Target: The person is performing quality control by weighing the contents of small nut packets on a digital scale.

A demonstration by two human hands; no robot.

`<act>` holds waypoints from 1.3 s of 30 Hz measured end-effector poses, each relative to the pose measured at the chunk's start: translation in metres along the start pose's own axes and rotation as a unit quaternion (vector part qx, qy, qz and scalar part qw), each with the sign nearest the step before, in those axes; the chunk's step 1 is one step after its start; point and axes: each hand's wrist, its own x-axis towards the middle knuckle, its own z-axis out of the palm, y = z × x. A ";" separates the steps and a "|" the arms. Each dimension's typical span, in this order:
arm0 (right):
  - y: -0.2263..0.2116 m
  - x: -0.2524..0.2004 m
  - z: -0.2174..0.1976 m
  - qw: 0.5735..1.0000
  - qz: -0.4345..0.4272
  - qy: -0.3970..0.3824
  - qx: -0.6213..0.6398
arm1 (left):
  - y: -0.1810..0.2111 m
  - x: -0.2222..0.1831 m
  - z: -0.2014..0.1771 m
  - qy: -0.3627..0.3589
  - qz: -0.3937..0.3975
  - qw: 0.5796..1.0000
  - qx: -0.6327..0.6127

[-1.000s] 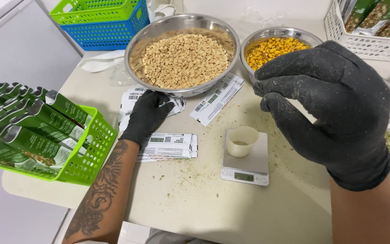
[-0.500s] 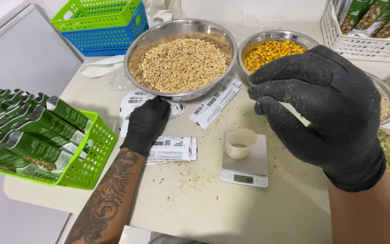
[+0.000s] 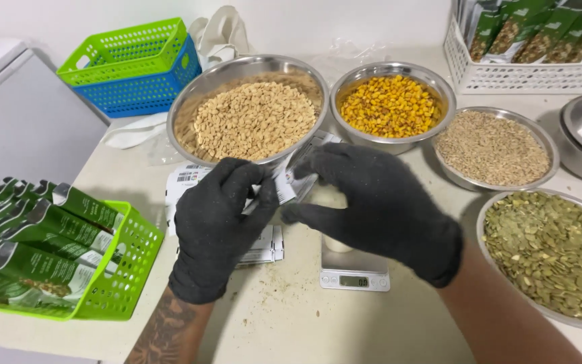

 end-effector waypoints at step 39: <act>-0.012 0.002 -0.024 0.978 0.034 0.203 -0.039 | 0.040 0.069 -0.010 0.062 0.111 0.971 -0.203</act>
